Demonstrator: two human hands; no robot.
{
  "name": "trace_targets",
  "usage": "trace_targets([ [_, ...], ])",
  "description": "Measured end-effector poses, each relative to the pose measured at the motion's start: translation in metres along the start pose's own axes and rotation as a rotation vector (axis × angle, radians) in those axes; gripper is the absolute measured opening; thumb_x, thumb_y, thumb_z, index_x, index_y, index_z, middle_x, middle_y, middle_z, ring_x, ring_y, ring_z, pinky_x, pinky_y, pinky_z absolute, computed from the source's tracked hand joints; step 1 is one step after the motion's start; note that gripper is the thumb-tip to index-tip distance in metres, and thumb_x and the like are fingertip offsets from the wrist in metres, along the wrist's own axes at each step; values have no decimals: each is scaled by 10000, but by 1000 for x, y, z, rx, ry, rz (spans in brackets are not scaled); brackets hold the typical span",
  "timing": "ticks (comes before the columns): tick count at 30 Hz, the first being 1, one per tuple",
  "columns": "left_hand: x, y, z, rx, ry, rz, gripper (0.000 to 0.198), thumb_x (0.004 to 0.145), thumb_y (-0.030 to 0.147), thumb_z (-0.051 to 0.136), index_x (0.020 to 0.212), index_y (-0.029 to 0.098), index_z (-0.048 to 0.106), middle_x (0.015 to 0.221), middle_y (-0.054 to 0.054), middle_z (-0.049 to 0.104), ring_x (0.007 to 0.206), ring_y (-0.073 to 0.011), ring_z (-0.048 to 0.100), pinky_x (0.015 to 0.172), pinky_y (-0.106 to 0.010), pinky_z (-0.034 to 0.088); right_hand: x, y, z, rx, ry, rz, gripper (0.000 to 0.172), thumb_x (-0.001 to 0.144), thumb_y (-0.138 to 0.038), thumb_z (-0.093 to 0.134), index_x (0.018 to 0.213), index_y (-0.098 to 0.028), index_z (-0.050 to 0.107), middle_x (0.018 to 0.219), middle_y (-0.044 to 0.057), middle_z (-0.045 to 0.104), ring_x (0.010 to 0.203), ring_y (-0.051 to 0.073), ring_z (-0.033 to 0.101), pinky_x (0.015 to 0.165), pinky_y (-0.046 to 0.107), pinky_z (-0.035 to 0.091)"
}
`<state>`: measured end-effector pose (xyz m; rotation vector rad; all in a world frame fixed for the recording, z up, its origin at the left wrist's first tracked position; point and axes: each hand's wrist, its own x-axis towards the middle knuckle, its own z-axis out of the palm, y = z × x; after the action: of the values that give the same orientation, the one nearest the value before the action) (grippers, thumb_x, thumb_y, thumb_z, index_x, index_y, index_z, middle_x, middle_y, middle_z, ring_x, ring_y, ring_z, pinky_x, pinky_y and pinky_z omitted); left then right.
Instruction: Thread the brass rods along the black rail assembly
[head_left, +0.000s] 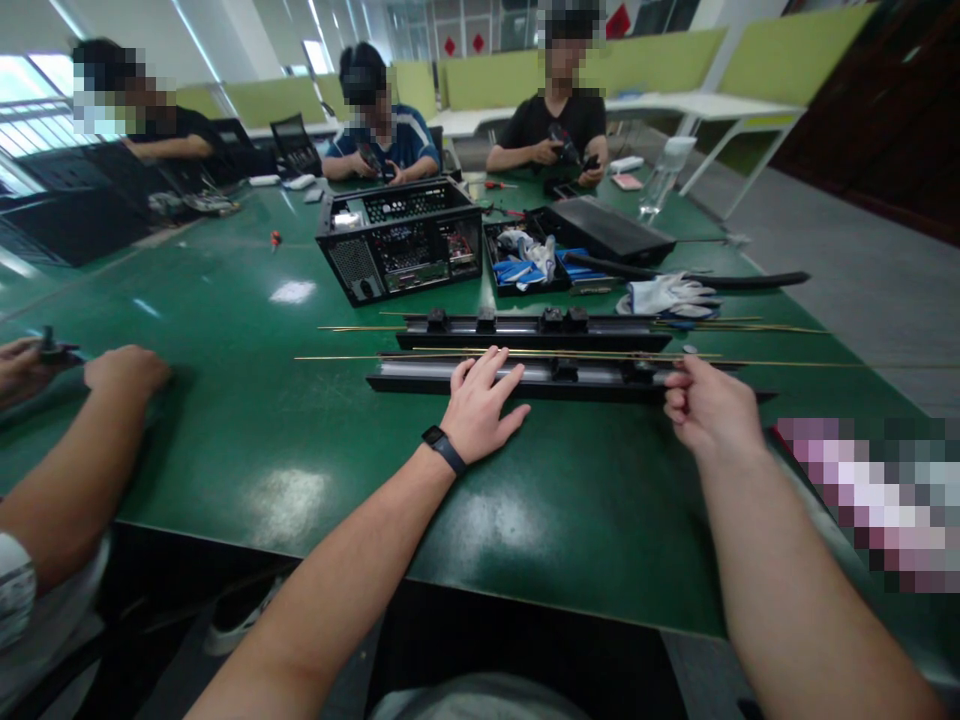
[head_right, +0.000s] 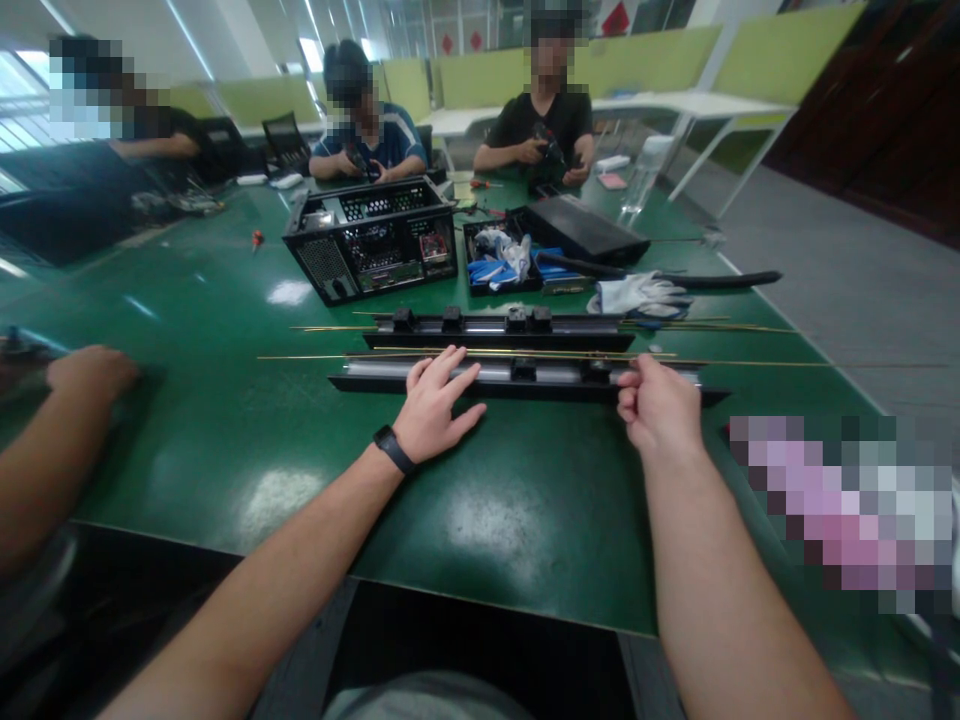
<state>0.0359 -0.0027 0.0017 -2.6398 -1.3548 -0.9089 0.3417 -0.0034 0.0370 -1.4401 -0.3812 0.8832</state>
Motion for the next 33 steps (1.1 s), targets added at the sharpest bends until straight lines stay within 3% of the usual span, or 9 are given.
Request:
trace_targets([
  [5,0,0,-1,0,-4,1,520,981,380,732,1463,202,653,1664,-198,514,1599,-342,434,1281,-547,314,1,1,-1,-15,-104,9,177,988,-194,677,820,-187,624,623,-47,580,363,45,390,282,159,214],
  [10,0,0,-1,0,1,2,513,979,374,731,1457,204,655,1663,-198,516,1596,-341,438,1279,-551,316,-1,1,0,11,-20,-3,185,1014,-223,650,835,-200,608,612,-52,575,355,47,391,282,154,222],
  [15,0,-1,0,5,9,6,526,977,378,737,1463,197,652,1661,-204,516,1594,-342,441,1270,-550,324,-2,0,0,-17,-99,12,191,1002,-187,658,815,-191,617,618,-49,575,363,43,396,278,151,221],
  [20,0,-1,0,5,7,2,524,977,377,738,1463,199,653,1662,-205,513,1596,-345,437,1269,-550,323,-3,-1,2,-5,-36,12,202,1043,-224,622,842,-204,618,615,-55,576,357,46,390,276,153,226],
  [25,1,0,-1,-1,-11,-14,523,979,381,734,1466,208,649,1670,-199,505,1603,-346,426,1274,-552,318,-3,0,1,-26,-110,15,203,1023,-201,652,821,-188,626,608,-53,573,362,42,391,271,153,220],
  [29,1,0,-2,0,-11,-11,524,980,377,734,1464,195,651,1668,-205,506,1602,-342,428,1275,-549,317,0,2,1,1,-59,3,207,1047,-217,609,841,-200,619,605,-54,580,359,51,390,269,161,223],
  [33,1,1,-2,2,-7,-7,526,978,378,735,1465,198,651,1668,-202,507,1600,-341,431,1275,-550,319,0,2,1,-14,-114,5,194,1014,-186,655,824,-199,618,607,-60,574,367,42,394,280,150,223],
])
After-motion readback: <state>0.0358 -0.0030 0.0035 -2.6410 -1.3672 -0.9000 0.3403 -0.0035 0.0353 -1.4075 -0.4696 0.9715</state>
